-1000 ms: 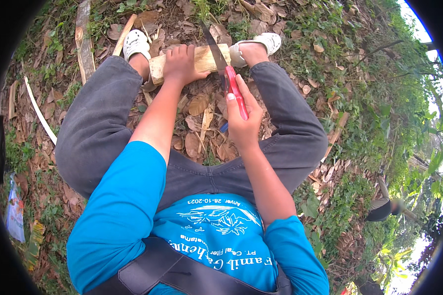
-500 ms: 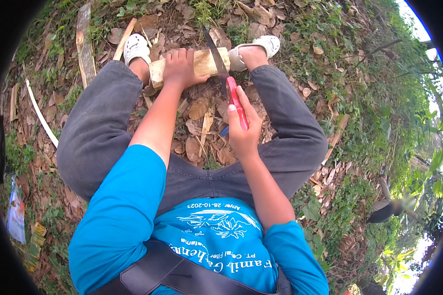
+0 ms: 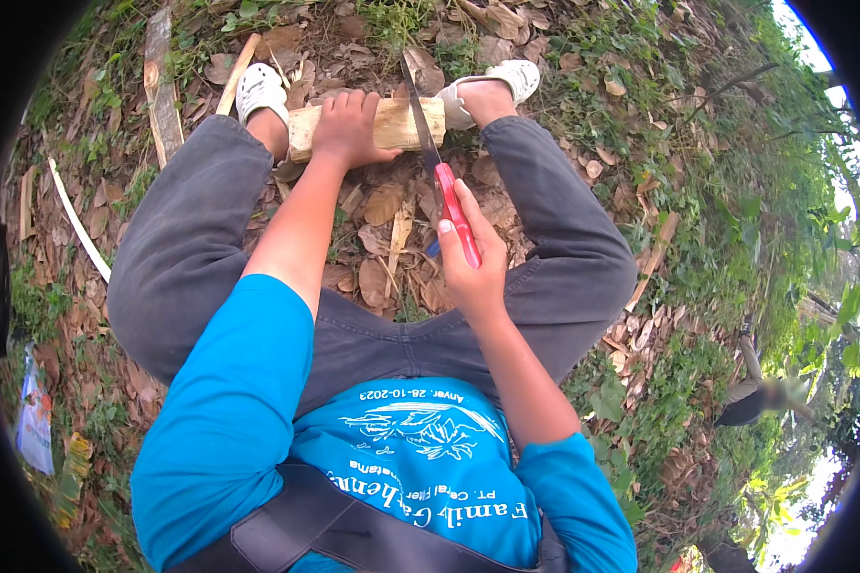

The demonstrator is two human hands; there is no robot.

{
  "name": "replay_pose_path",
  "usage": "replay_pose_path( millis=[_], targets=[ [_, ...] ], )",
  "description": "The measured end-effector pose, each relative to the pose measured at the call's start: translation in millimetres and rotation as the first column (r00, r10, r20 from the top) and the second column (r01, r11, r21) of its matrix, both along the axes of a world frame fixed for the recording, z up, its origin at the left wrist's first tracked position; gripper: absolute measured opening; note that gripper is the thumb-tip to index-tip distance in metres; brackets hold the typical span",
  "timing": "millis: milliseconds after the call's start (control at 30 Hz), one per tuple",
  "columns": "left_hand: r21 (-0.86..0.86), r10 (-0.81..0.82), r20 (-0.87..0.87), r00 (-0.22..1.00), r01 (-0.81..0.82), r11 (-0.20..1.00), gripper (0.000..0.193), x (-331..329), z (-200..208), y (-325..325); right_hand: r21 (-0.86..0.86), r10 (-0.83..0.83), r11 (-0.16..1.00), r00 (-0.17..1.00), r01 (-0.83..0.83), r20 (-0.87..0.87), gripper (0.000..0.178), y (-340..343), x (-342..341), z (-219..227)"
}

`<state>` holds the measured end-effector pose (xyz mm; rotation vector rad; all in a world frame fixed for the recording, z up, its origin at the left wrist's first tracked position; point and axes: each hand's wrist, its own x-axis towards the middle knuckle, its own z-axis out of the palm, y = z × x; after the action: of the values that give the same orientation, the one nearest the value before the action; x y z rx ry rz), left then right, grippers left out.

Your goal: The person sits on the ground and uses a red hand saw to cut a piece of light-colored wood. They hold the wood steady with their left hand and saw back and forth with their right hand, occasionally adjusting the wood's position to continue the cut.

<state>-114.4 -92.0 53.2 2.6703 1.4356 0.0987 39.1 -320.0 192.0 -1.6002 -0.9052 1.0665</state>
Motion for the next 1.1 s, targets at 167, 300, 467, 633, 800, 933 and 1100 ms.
replay_pose_path(
  millis=[167, 300, 467, 633, 800, 933, 1100],
  targets=[
    [0.048, 0.116, 0.080, 0.990, -0.120, 0.992, 0.098, 7.1, -3.3, -9.9, 0.072, 0.004, 0.997, 0.999, -0.007, 0.052, 0.054, 11.6, -18.8, -0.4],
    [-0.041, 0.145, 0.051, 0.988, -0.143, 0.989, 0.102, 10.6, -2.7, -0.2, 0.092, 0.019, 0.995, 0.998, -0.026, 0.067, 0.054, 25.0, -11.1, -9.4],
    [-0.084, 0.250, 0.129, 0.960, -0.241, 0.967, 0.069, 10.1, -22.8, 23.3, 0.099, 0.059, 0.992, 0.988, -0.074, 0.145, 0.054, 22.4, -0.5, -24.4],
    [-0.036, 0.428, 0.061, 0.902, -0.426, 0.904, 0.057, 34.2, -26.1, 27.6, 0.065, 0.067, 0.995, 0.985, -0.079, 0.162, 0.056, 23.7, -2.6, -31.5],
    [-0.223, 0.452, -0.009, 0.892, -0.442, 0.869, 0.061, 35.1, -14.2, 42.6, -0.010, 0.119, 0.993, 0.983, -0.119, 0.137, 0.057, 15.0, 3.7, -25.4],
    [-0.281, 0.453, -0.021, 0.891, -0.440, 0.853, 0.062, 35.7, -9.7, 47.6, -0.073, 0.135, 0.990, 0.971, -0.122, 0.197, 0.056, -32.0, 13.1, 19.4],
    [-0.211, 0.460, -0.007, 0.888, -0.451, 0.867, 0.063, 25.4, -16.3, 37.8, -0.077, 0.161, 0.986, 0.975, -0.150, 0.153, 0.054, -40.2, 32.6, 53.5]
  ],
)
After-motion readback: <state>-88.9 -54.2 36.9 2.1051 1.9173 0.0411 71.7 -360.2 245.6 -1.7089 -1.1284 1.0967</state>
